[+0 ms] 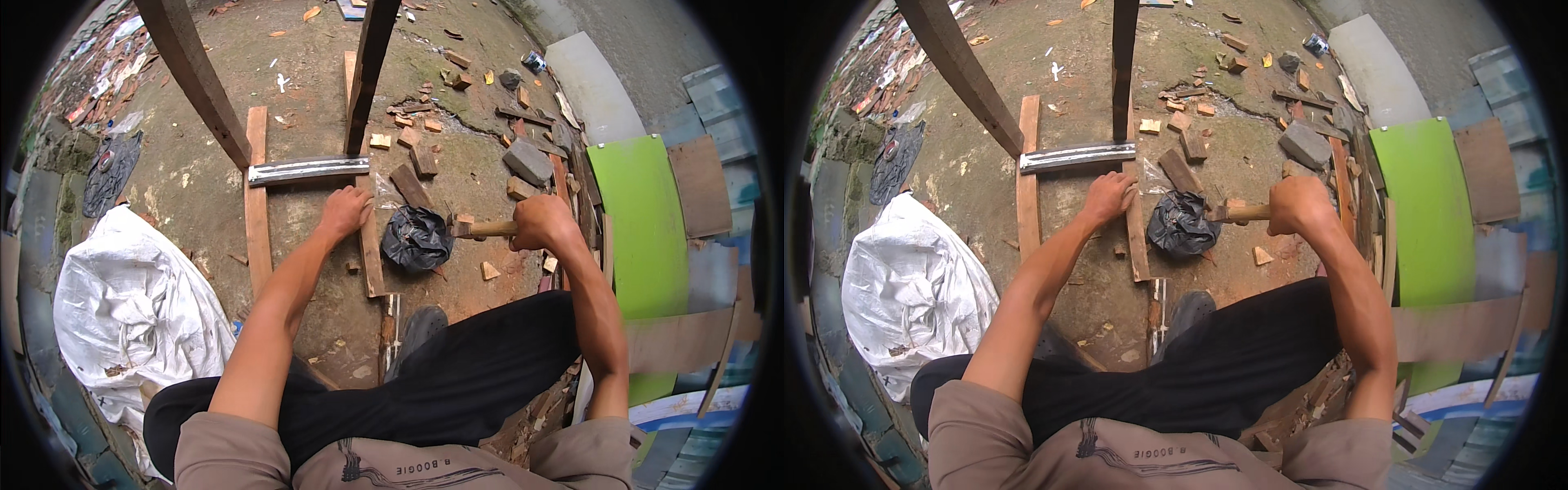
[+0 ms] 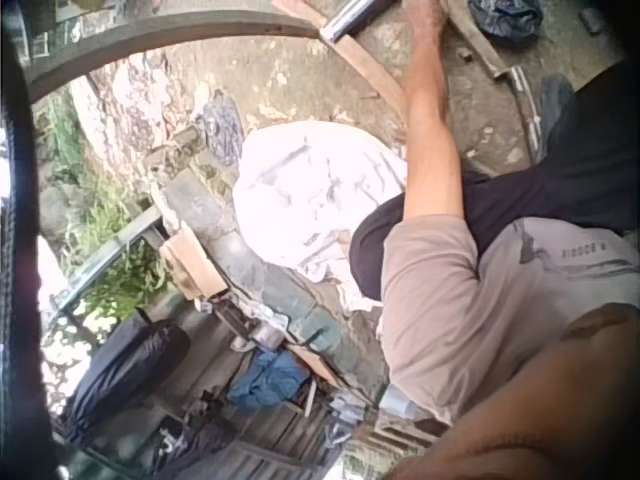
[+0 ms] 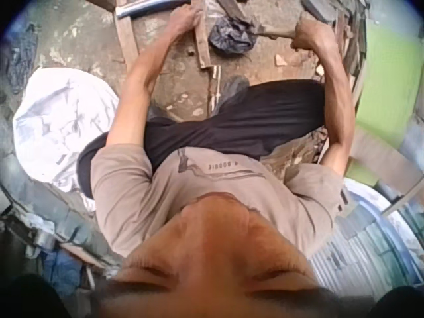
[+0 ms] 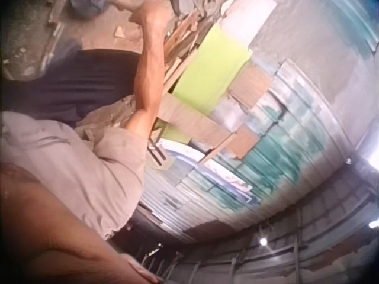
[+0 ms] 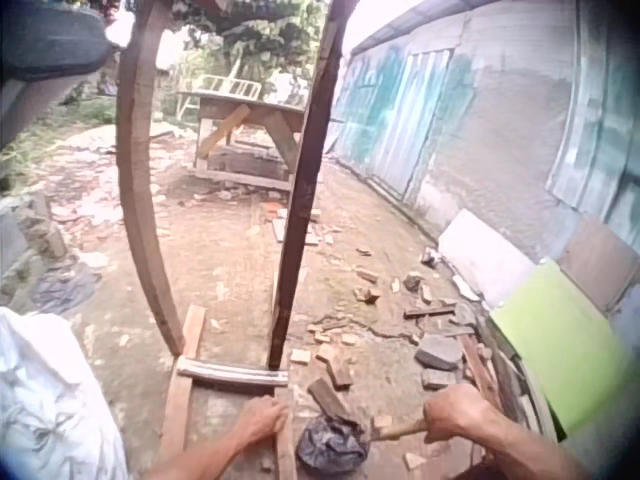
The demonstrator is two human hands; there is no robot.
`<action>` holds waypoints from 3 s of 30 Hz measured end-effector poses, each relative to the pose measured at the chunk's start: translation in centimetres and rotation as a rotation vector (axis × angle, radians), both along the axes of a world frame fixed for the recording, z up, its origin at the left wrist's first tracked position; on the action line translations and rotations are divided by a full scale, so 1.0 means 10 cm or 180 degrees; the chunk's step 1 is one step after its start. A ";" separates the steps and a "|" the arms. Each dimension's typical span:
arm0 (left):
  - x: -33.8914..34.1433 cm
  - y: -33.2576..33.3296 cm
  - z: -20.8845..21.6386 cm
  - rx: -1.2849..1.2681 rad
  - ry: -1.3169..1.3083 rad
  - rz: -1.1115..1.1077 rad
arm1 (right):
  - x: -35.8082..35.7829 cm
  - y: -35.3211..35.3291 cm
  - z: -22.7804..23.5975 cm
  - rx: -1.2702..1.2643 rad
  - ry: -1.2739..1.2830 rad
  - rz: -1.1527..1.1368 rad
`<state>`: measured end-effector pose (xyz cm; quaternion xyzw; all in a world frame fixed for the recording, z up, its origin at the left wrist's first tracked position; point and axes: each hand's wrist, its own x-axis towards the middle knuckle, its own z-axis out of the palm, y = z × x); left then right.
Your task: The person sits on the ground and repeatedly hammers nails into a metal bracket attached to a wooden frame. They retrieve nails from a black plastic bag and continue hammering along the bracket.
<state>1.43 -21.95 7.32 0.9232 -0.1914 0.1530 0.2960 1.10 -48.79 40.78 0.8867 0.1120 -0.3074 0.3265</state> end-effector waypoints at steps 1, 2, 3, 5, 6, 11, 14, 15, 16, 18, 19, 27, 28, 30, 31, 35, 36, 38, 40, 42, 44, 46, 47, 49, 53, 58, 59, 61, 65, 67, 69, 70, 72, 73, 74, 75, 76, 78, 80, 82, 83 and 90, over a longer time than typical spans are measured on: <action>0.03 -0.19 -0.04 -0.0061 0.0342 -0.0113 | 0.02 -0.05 0.03 0.0031 0.0099 -0.0031; 0.06 -0.37 -0.10 -0.0207 0.0684 -0.0145 | 0.04 -0.10 0.01 0.0132 0.0140 -0.0065; 0.05 -0.50 -0.09 -0.0342 0.1019 -0.0153 | 0.06 -0.13 -0.01 0.0243 0.0173 -0.0077; 0.01 -0.75 -0.09 -0.0471 0.1420 0.0014 | 0.10 -0.19 -0.04 0.0465 0.0215 -0.0150; -0.02 -0.84 -0.10 -0.0536 0.1622 0.0090 | 0.11 -0.21 -0.05 0.0578 0.0224 -0.0210; -0.07 -1.01 -0.18 -0.0329 0.1862 0.0322 | 0.16 -0.19 -0.08 0.0618 0.0273 -0.0232; -0.07 -1.09 -0.12 -0.0027 0.2029 0.0340 | 0.18 -0.33 -0.13 0.0549 0.0293 -0.0211; -0.05 -1.10 -0.15 0.0142 0.2056 0.0328 | 0.20 -0.35 -0.13 0.0550 0.0295 -0.0184; -0.05 -1.10 -0.17 0.0309 0.2082 0.0313 | 0.20 -0.36 -0.13 0.0496 0.0317 -0.0204; -0.05 -1.18 -0.16 0.0409 0.2140 0.0284 | 0.19 -0.46 -0.12 0.0360 0.0371 -0.0273; -0.05 -1.22 -0.15 0.0456 0.2168 0.0262 | 0.19 -0.53 -0.14 0.0352 0.0367 -0.0286; 0.24 -1.09 -0.41 -0.0004 0.2676 0.0169 | 0.19 -0.66 -0.20 0.0494 0.0349 -0.0326; 0.29 -1.06 -0.42 -0.0207 0.2779 0.0047 | 0.19 -0.66 -0.20 0.0524 0.0355 -0.0337; 0.38 -0.97 -0.42 -0.0640 0.3046 -0.0210 | 0.19 -0.65 -0.19 0.0590 0.0371 -0.0351; 0.40 -0.94 -0.41 -0.0859 0.3174 -0.0335 | 0.19 -0.64 -0.18 0.0591 0.0379 -0.0323; 0.39 -0.87 -0.37 -0.2168 0.3751 -0.0663 | 0.19 -0.62 -0.19 0.0622 0.0392 -0.0278; 0.39 -0.81 -0.36 -0.2314 0.3744 -0.0730 | 0.19 -0.61 -0.19 0.0645 0.0391 -0.0270; 0.38 -0.73 -0.31 -0.2614 0.3726 -0.0873 | 0.19 -0.56 -0.18 0.0595 0.0397 -0.0314; 0.40 -0.66 -0.22 -0.2519 0.3805 -0.0765 | 0.19 -0.54 -0.19 0.0552 0.0391 -0.0300; 0.42 -0.57 -0.12 -0.2467 0.3767 -0.0614 | 0.18 -0.57 -0.22 0.0527 0.0380 -0.0219; 0.49 -0.46 -0.05 -0.2458 0.3603 -0.0425 | 0.18 -0.55 -0.26 0.0525 0.0372 -0.0154; 0.58 -0.32 -0.01 -0.2628 0.3466 -0.0180 | 0.19 -0.52 -0.31 0.0595 0.0373 -0.0105; 0.63 -0.25 0.02 -0.2882 0.3388 -0.0034 | 0.19 -0.52 -0.33 0.0650 0.0379 -0.0099; 0.69 -0.24 0.11 -0.2890 0.3093 0.0431 | 0.17 -0.57 -0.36 0.0664 0.0401 -0.0141; 0.79 0.17 -0.09 -0.2503 0.2038 0.0799 | 0.21 -0.47 -0.40 0.0678 0.0449 -0.0087; 0.82 0.27 -0.14 -0.2075 0.1674 0.0962 | 0.21 -0.48 -0.39 0.0621 0.0448 -0.0098; 0.83 0.31 -0.15 -0.1947 0.1639 0.1014 | 0.22 -0.43 -0.39 0.0614 0.0448 -0.0094; 0.84 0.36 -0.17 -0.1760 0.1578 0.1064 | 0.23 -0.38 -0.39 0.0585 0.0455 -0.0129; 0.87 0.36 -0.17 -0.1263 0.1595 0.1135 | 0.25 -0.34 -0.39 0.0537 0.0481 -0.0208; 0.87 0.33 -0.14 -0.1227 0.1639 0.1189 | 0.27 -0.35 -0.41 0.0521 0.0489 -0.0219; 0.87 0.30 -0.10 -0.1222 0.1697 0.1232 | 0.28 -0.34 -0.42 0.0519 0.0507 -0.0200; 0.87 0.29 -0.08 -0.1239 0.1728 0.1249 | 0.28 -0.33 -0.42 0.0516 0.0517 -0.0191; 0.88 0.34 -0.09 -0.1178 0.1727 0.1272 | 0.29 -0.33 -0.44 0.0562 0.0513 -0.0168; 0.91 0.36 -0.11 -0.1120 0.1710 0.1262 | 0.30 -0.32 -0.44 0.0585 0.0512 -0.0157; 0.91 0.37 -0.12 -0.1076 0.1705 0.1246 | 0.31 -0.30 -0.45 0.0575 0.0527 -0.0157; 0.90 0.37 -0.13 -0.1057 0.1684 0.1237 | 0.32 -0.29 -0.46 0.0567 0.0542 -0.0157; 0.90 0.37 -0.13 -0.1036 0.1663 0.1229 | 0.33 -0.27 -0.47 0.0561 0.0556 -0.0156; 0.89 0.34 -0.11 -0.1028 0.1661 0.1206 | 0.34 -0.26 -0.48 0.0535 0.0559 -0.0166; 0.88 0.32 -0.09 -0.1037 0.1697 0.1198 | 0.35 -0.25 -0.49 0.0515 0.0555 -0.0169; 0.88 0.32 -0.08 -0.0985 0.1700 0.1212 | 0.36 -0.26 -0.52 0.0499 0.0543 -0.0169; 0.88 0.33 -0.08 -0.0956 0.1703 0.1221 | 0.37 -0.24 -0.52 0.0501 0.0554 -0.0144; 0.88 0.35 -0.11 -0.0946 0.1616 0.1105 | 0.39 -0.14 -0.51 0.0472 0.0591 -0.0092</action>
